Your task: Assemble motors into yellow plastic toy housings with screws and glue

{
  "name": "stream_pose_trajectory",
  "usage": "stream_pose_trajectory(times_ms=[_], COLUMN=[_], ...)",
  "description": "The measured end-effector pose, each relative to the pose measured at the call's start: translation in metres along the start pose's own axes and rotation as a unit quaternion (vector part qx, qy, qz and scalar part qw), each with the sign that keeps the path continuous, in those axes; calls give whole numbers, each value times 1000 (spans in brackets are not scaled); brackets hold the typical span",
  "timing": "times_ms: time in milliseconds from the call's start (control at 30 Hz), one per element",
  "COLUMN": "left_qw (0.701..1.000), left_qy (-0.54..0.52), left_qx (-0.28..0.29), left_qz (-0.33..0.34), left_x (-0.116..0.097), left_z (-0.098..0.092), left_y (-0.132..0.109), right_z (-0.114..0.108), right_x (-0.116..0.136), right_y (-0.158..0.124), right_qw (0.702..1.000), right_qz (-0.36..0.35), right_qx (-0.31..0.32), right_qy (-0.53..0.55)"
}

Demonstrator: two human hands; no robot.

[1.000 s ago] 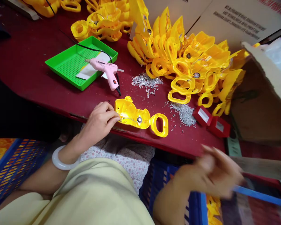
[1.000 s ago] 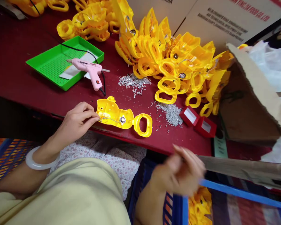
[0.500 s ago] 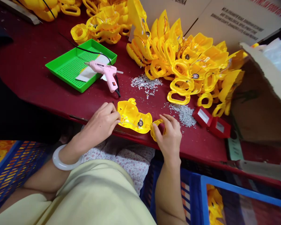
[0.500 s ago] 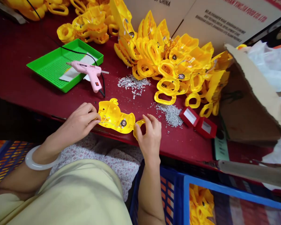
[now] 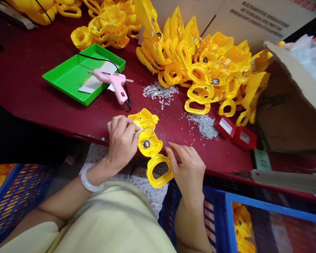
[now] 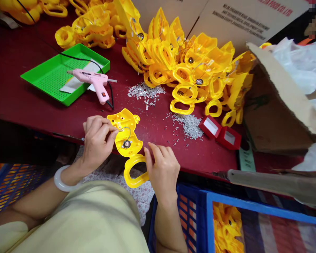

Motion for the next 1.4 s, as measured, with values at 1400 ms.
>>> stream_pose_trajectory(times_ms=[1400], left_qw=[992], left_qy=[-67], left_qx=[109], left_qz=[9], left_x=[2], left_z=[31], left_y=[12], right_z=[46], right_x=[23], right_y=[68], right_qw=[969], right_qz=[63], right_qx=[107], right_qy=[213])
Point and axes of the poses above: each hand's wrist, its own y-axis towards the middle knuckle, its own z-axis out of the palm, x = y × z, the point moved 9 cm from there along y, towards the middle knuckle, and after that the axes turned 14 degrees about -y, right-handed, at the moved point
